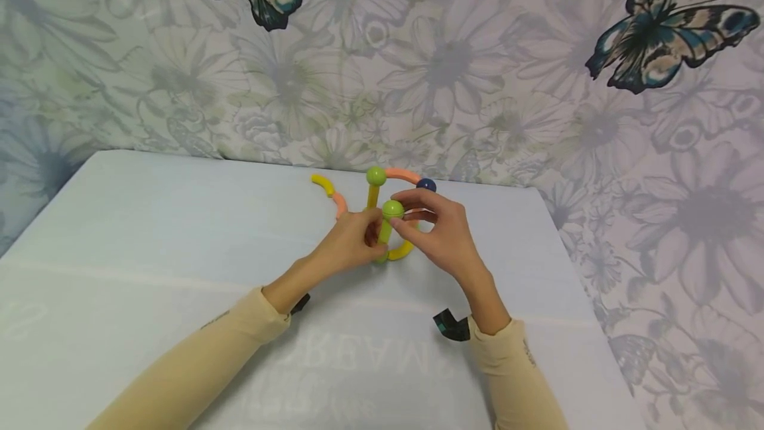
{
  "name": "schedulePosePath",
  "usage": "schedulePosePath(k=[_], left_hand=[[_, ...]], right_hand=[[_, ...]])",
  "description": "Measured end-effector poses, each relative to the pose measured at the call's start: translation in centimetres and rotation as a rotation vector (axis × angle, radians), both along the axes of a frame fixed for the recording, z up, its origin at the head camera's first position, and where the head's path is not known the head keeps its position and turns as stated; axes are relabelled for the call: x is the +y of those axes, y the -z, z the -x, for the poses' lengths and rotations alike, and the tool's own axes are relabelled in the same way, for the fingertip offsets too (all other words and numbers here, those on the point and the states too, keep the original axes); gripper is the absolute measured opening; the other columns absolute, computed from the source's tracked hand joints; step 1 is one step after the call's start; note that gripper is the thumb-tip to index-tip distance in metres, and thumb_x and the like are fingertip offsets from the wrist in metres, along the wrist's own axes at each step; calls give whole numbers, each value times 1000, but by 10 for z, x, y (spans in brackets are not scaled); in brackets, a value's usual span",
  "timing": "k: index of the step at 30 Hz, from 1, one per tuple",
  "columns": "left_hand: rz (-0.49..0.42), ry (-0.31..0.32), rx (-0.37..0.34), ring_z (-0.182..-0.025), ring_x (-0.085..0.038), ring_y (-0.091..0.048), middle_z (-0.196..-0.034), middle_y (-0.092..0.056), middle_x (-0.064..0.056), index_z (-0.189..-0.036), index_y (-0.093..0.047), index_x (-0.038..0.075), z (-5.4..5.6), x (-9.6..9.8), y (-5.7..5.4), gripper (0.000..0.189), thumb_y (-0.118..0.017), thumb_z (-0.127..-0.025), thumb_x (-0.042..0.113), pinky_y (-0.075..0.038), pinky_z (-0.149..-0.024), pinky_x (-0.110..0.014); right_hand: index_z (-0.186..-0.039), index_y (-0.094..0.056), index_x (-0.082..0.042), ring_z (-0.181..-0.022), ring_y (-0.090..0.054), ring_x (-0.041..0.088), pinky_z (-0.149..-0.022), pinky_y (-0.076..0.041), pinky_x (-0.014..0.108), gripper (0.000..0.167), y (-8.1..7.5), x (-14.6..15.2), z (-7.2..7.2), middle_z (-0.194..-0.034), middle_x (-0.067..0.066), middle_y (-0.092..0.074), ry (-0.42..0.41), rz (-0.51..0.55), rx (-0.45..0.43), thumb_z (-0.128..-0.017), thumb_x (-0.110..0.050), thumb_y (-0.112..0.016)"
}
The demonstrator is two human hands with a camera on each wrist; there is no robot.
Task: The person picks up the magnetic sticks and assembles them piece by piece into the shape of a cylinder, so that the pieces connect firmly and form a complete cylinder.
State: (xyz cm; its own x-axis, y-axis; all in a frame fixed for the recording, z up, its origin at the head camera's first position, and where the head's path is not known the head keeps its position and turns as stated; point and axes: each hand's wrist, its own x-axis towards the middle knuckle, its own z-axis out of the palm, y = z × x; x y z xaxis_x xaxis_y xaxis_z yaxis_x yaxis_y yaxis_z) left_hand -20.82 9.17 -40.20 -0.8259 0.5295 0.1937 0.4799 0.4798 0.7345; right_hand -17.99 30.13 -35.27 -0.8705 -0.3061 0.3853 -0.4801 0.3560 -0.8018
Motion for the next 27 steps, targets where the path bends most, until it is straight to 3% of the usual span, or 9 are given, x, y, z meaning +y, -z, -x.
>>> schedulePosePath(k=[4, 10, 17, 27], left_hand=[[-7, 5, -20, -66, -12, -57, -78, -63, -2, -100, -63, 7, 1, 0, 1, 23, -80, -85, 4, -47, -64, -24], [-19, 16, -18, -64, -13, -55, -74, -60, -1, -92, -59, 8, 3, -1, 3, 23, -80, -84, 5, -45, -62, -24], [-24, 24, -32, -65, -13, -56, -75, -62, -2, -93, -60, 8, 2, -2, 2, 23, -80, -85, 5, -46, -63, -24], [-33, 38, -64, -66, -12, -56, -77, -62, -2, -99, -62, 7, 3, -4, 1, 24, -79, -84, 3, -47, -64, -24]], right_hand=[[-124, -74, -11, -109, -72, 17, -94, -61, 34, 33, 4, 0, 1, -121, 7, -74, -19, -5, -19, -93, -3, -79], [-126, -73, -12, -110, -72, 17, -95, -60, 34, 33, 3, -1, 1, -126, 4, -73, -33, -47, -25, -94, -5, -79], [-130, -72, -15, -112, -72, 18, -96, -60, 34, 37, 3, 1, 1, -129, 2, -73, -42, -96, -57, -94, -8, -80], [-128, -72, -11, -112, -72, 24, -97, -60, 46, 38, 14, 0, 5, -125, 4, -73, -72, -153, -153, -92, -12, -83]])
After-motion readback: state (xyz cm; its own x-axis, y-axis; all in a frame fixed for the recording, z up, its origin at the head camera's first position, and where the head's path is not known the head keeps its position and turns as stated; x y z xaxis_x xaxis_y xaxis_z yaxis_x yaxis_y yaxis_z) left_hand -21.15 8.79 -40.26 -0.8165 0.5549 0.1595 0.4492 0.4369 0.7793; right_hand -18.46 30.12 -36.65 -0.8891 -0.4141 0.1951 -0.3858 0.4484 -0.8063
